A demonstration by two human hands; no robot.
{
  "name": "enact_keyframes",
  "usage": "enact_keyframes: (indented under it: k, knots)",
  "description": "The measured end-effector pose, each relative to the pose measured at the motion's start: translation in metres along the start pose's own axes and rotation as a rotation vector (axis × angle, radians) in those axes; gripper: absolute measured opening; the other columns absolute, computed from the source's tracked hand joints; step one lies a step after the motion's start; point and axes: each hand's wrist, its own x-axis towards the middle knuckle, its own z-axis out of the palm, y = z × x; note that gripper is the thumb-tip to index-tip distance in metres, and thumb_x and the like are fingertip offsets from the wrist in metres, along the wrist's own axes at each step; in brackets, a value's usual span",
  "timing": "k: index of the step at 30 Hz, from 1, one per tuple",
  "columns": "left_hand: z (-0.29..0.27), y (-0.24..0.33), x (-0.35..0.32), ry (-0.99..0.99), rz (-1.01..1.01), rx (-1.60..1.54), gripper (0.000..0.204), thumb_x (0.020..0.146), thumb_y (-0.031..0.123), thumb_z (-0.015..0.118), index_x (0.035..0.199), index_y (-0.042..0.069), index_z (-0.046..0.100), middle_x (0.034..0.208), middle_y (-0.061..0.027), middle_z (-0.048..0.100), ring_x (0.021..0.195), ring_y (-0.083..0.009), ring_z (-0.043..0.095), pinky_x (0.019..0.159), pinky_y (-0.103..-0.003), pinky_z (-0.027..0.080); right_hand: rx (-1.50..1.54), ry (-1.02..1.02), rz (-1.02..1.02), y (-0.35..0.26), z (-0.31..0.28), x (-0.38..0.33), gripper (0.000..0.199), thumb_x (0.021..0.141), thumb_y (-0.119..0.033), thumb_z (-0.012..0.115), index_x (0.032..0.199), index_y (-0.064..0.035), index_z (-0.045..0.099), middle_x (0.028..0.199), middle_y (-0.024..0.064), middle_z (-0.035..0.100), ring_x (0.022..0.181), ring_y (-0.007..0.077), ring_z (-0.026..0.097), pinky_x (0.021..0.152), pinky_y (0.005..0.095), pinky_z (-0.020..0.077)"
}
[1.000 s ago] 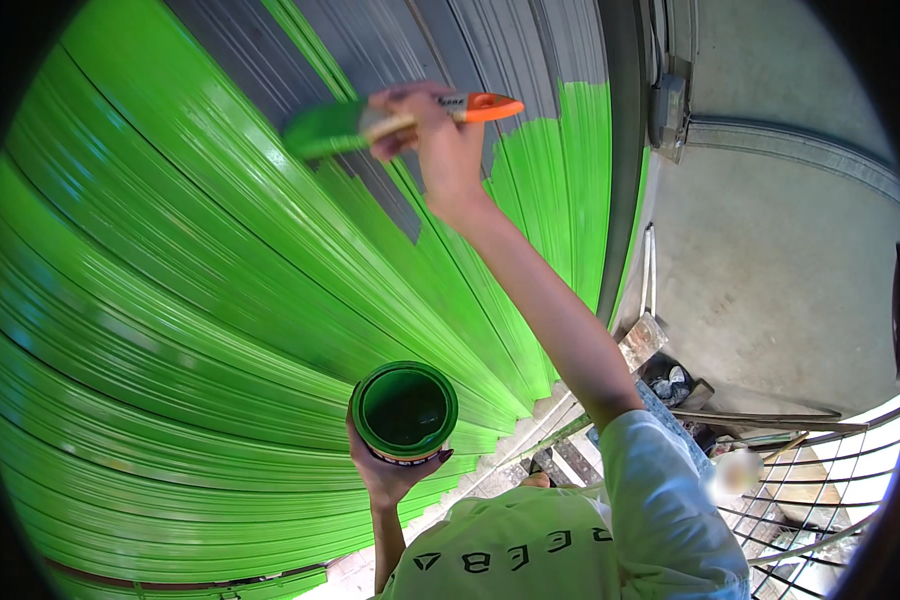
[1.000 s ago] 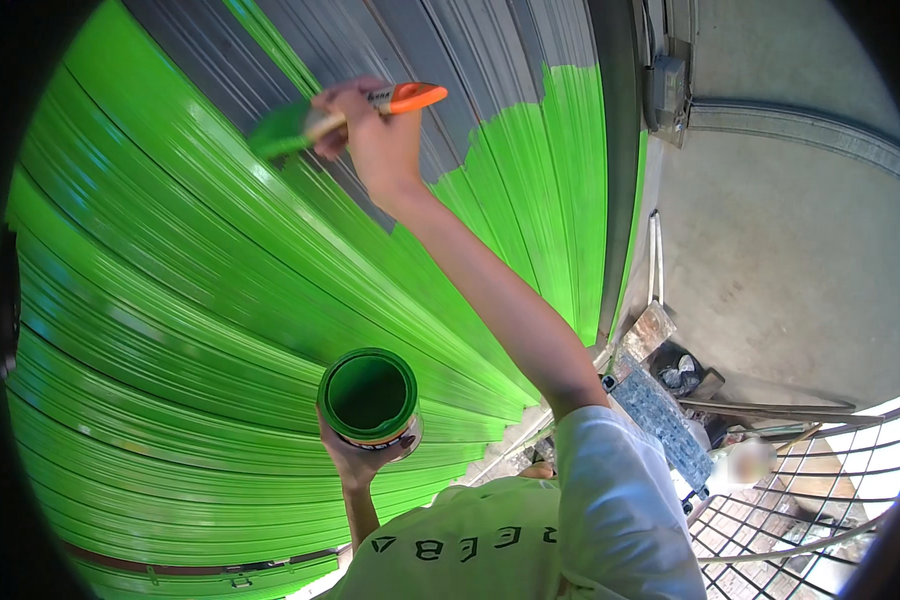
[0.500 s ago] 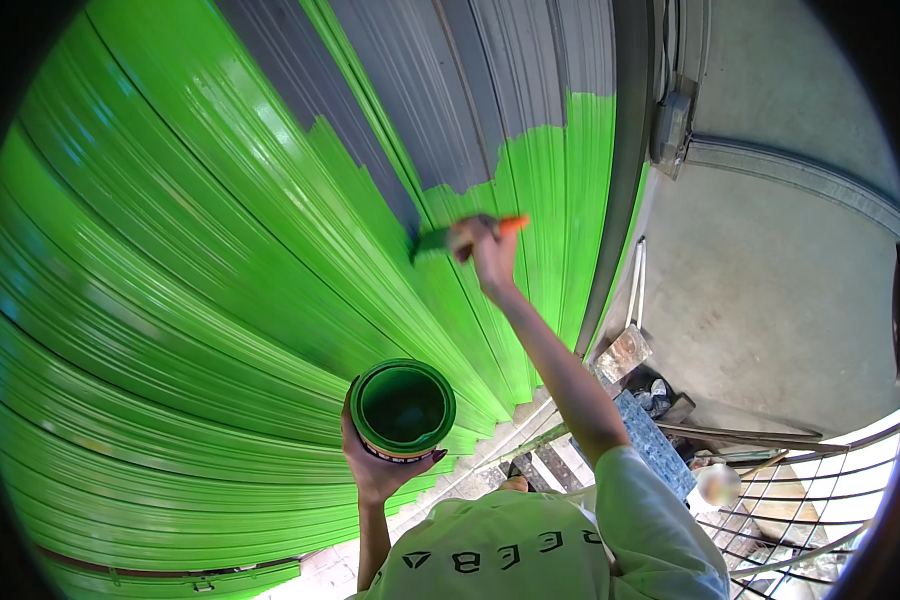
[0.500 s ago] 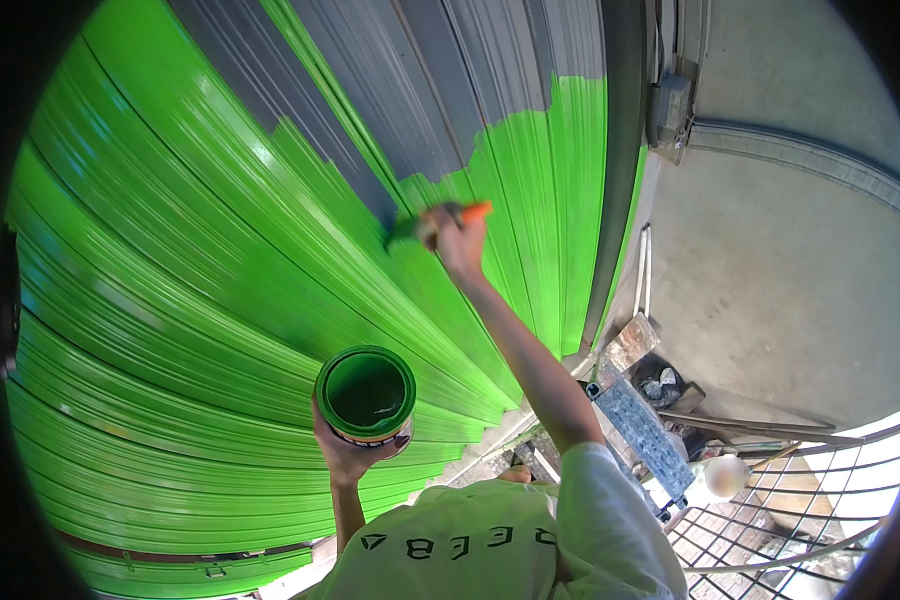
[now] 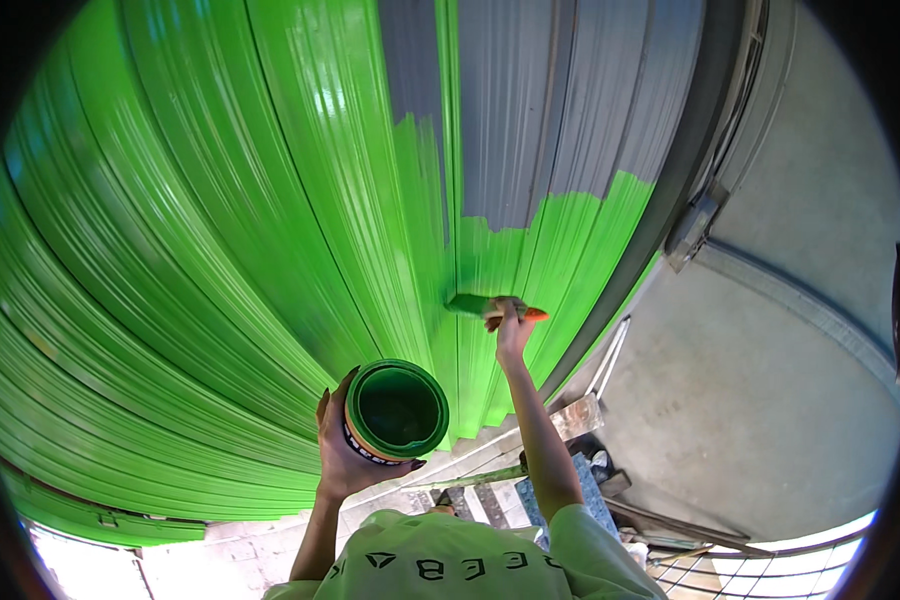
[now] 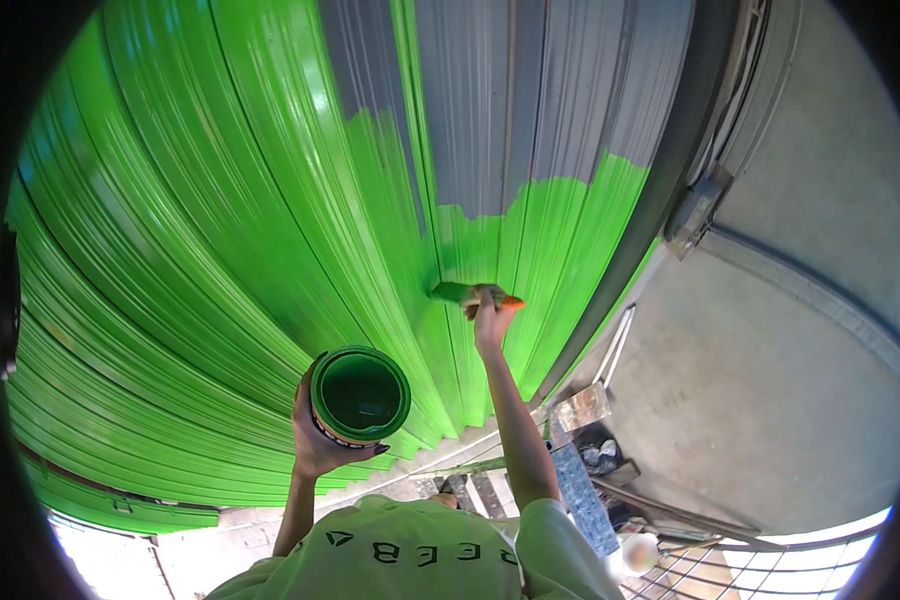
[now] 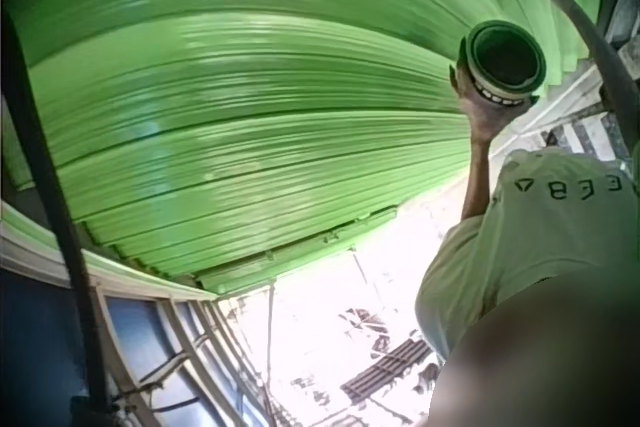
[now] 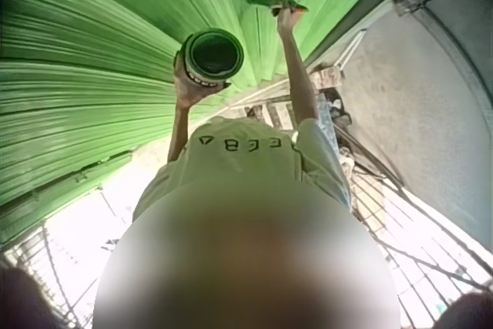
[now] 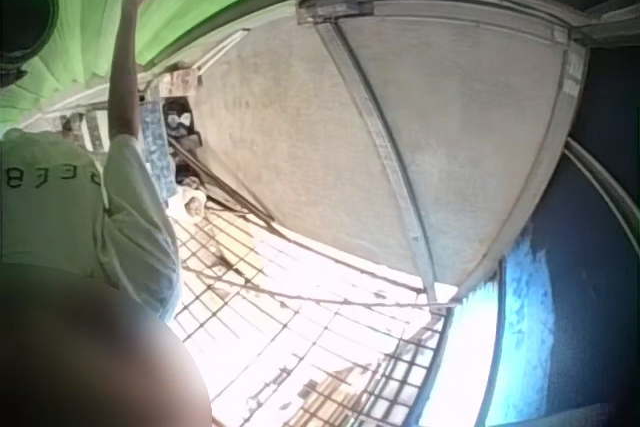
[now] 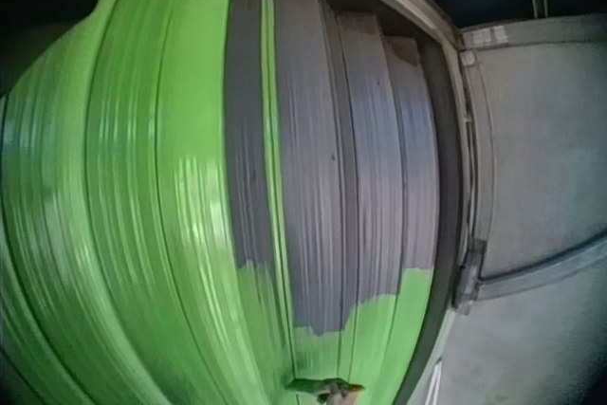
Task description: The person paints a metal roller shutter wall with green paint using a paint brush, dipping the brush into a paint bucket and applying the paint to the wall in strokes.
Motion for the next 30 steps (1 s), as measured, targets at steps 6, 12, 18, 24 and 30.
enact_keyframes:
  k: [6, 12, 18, 24, 30]
  knots:
    - [0.003, 0.006, 0.003, -0.011, 0.0, 0.063, 0.111, 0.04, 0.044, 0.087, 0.129, 0.001, 0.037, 0.12, -0.0131, 0.054, 0.114, -0.0283, 0.051, 0.105, -0.053, 0.021, 0.148, -0.097, -0.234, -0.095, 0.07, 0.028, 0.023, 0.085, -0.018, 0.047, 0.082, 0.0029, 0.058, 0.066, 0.0112, 0.061, 0.047, 0.0163, 0.054, 0.044, 0.027, 0.0428]
    - [0.007, 0.005, 0.002, -0.048, -0.02, 0.098, 0.11, 0.039, 0.046, 0.087, 0.129, 0.002, 0.039, 0.124, -0.013, 0.051, 0.115, -0.0279, 0.05, 0.106, -0.053, 0.019, 0.441, -0.102, -0.326, -0.116, 0.09, 0.036, 0.022, 0.082, -0.016, 0.051, 0.085, 0.0046, 0.057, 0.088, 0.0117, 0.061, 0.053, 0.0189, 0.058, 0.047, 0.029, 0.0451]
    - [0.002, 0.007, 0.0, -0.039, -0.023, 0.13, 0.11, 0.039, 0.047, 0.086, 0.128, 0.002, 0.04, 0.124, -0.0131, 0.051, 0.115, -0.0277, 0.05, 0.106, -0.053, 0.019, 0.076, 0.035, -0.027, -0.002, 0.003, 0.005, 0.021, 0.08, -0.02, 0.056, 0.081, 0.001, 0.058, 0.066, 0.0105, 0.06, 0.044, 0.0175, 0.053, 0.039, 0.0281, 0.042]
    - [0.004, 0.003, 0.0, -0.038, -0.018, 0.125, 0.111, 0.039, 0.048, 0.086, 0.129, 0.003, 0.039, 0.124, -0.0127, 0.051, 0.116, -0.0273, 0.05, 0.107, -0.052, 0.018, 0.07, -0.119, -0.227, -0.091, 0.063, 0.031, 0.023, 0.082, -0.02, 0.052, 0.082, 0.0026, 0.059, 0.07, 0.0102, 0.061, 0.046, 0.0157, 0.054, 0.045, 0.027, 0.0429]
    - [0.002, 0.003, 0.0, -0.023, -0.002, 0.122, 0.112, 0.039, 0.048, 0.086, 0.129, 0.003, 0.039, 0.125, -0.0126, 0.05, 0.116, -0.0273, 0.05, 0.107, -0.053, 0.017, 0.396, -0.035, -0.345, -0.116, 0.089, 0.037, 0.021, 0.083, -0.017, 0.049, 0.09, 0.0017, 0.058, 0.086, 0.013, 0.062, 0.054, 0.0164, 0.056, 0.048, 0.0274, 0.0443]
